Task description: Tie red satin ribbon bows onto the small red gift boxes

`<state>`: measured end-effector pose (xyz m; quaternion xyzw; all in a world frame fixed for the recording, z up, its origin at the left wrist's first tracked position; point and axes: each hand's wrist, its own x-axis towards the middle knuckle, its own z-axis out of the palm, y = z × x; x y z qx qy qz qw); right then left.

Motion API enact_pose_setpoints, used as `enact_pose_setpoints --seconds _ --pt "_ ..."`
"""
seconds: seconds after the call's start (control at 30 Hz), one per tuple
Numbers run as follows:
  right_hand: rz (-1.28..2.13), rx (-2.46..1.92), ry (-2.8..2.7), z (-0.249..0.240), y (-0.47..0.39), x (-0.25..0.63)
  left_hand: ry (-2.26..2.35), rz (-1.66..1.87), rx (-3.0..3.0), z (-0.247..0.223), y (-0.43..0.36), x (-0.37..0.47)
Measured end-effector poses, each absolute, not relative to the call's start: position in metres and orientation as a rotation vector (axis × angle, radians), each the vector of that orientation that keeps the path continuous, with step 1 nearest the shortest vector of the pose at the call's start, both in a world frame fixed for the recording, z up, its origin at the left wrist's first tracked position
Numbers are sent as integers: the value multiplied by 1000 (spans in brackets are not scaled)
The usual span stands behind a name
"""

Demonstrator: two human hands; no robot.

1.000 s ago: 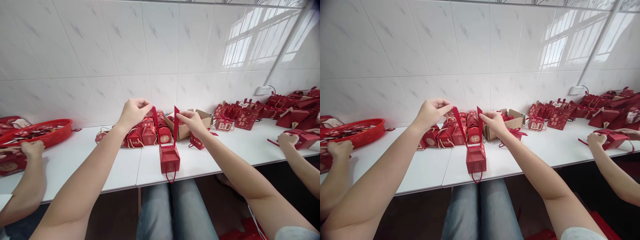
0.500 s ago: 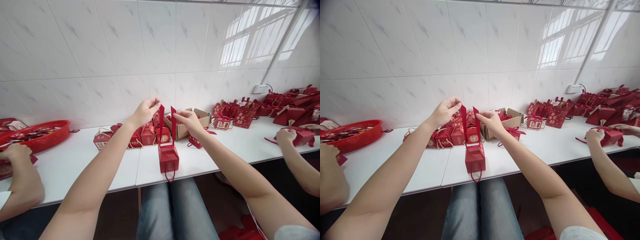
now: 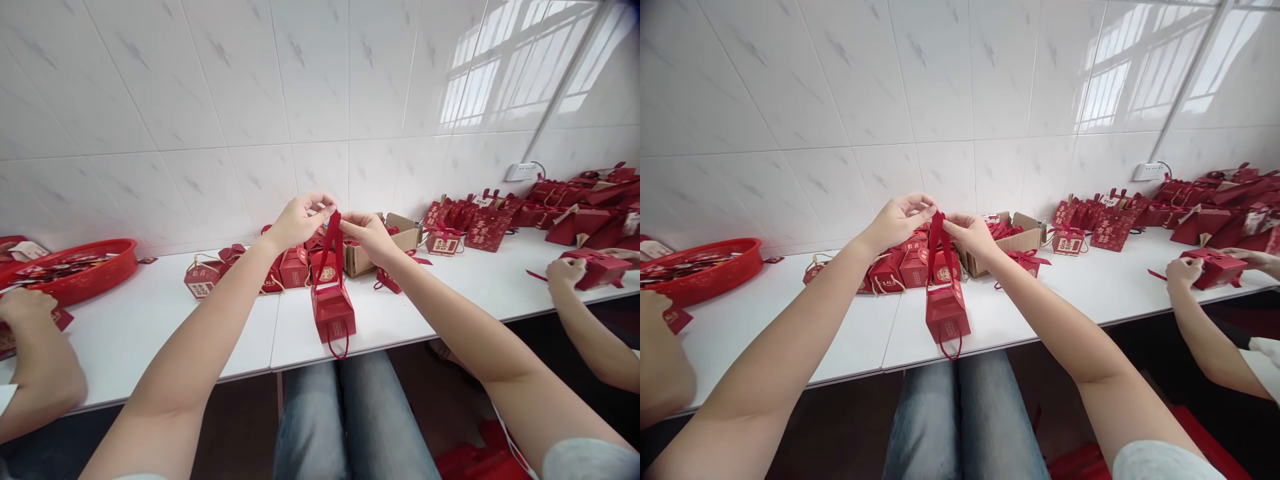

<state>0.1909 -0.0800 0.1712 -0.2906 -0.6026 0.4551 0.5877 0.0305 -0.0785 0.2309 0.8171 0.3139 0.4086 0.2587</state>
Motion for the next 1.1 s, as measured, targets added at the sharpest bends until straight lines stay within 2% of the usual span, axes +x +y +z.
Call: enact_pose_setpoints --seconds 0.4,0.63,0.7,0.97,1.1 --pt "976 -594 -1572 169 -82 188 924 1297 2356 224 -65 30" --pt "558 -753 -1835 173 -73 196 875 1314 2250 223 -64 29" --pt "539 -771 -1832 174 -73 197 854 1316 2216 223 -62 28" --pt "1296 -652 -1566 178 -75 198 871 1466 2233 215 -63 28" --pt "1532 -606 -1450 178 -68 202 801 1509 2452 198 -70 18"
